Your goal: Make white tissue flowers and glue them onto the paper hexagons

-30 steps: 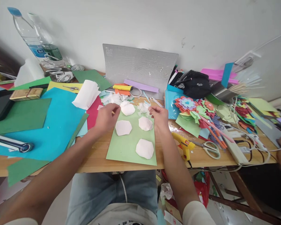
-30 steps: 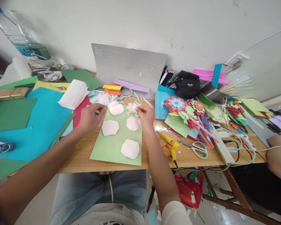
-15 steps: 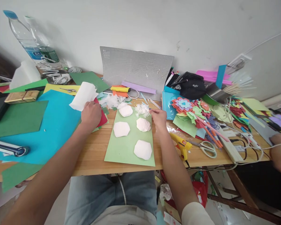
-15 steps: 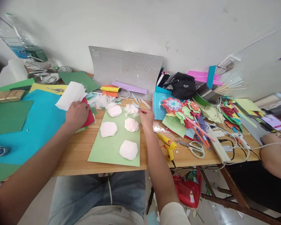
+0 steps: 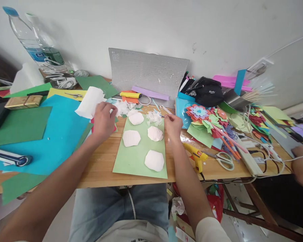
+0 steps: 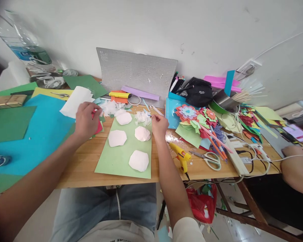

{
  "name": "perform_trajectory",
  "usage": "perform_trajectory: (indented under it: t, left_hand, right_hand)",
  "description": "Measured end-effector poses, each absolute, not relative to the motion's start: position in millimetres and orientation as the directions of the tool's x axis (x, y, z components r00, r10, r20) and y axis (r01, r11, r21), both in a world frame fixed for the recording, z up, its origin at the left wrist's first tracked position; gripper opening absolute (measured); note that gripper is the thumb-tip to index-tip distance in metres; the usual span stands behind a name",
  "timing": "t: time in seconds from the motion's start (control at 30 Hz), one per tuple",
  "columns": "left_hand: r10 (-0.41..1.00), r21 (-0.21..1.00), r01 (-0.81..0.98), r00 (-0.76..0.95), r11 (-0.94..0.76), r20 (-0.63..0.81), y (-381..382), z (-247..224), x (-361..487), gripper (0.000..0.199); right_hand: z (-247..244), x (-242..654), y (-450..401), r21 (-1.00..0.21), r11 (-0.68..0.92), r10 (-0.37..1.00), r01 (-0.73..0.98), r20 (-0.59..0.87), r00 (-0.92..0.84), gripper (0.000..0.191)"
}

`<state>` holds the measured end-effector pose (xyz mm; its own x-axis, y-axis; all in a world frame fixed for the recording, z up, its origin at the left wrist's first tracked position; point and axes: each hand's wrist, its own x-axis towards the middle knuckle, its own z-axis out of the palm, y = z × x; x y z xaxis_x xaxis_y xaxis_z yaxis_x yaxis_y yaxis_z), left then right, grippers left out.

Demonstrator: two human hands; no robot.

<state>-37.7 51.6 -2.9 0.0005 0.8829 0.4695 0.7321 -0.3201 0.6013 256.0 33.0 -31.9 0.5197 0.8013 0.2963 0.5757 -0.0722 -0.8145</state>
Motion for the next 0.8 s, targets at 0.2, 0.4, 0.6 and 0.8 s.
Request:
perform_trajectory:
  t: [0.2,0.4,0.6,0.8]
  left_hand:
    - [0.988,0.942,0.297,0.053,-0.154,0.144,20.7,-6.4,-3.6,0.022]
    - [0.945,0.954,-0.193,0.281,0.227,-0.168,8.4,-9.9,7.2,0.029]
    - [0.832,0.759,-0.416,0.473,0.500,-0.289,3.3,-11.3,8.6,0.017]
    - [0.818,0.682,-0.479,0.468,0.553,-0.334,-0.1,-10.2,14.4,0.021]
  right_hand:
    - [-6.2,213.3,5.2,-0.748,0.193,0.835,0.635,0.465,0.294,0.028]
    - [0.8,182.2,-14.3,-0.901,0.190,0.954,0.391,0.264,0.144,0.025]
    - [3.1,175.2,-18.5,-0.963,0.135,0.990,0.234,0.139,0.004,0.023]
    - [-2.1,169.7,-18.0,-0.930,0.206,0.967,0.304,0.240,0.079,0.017]
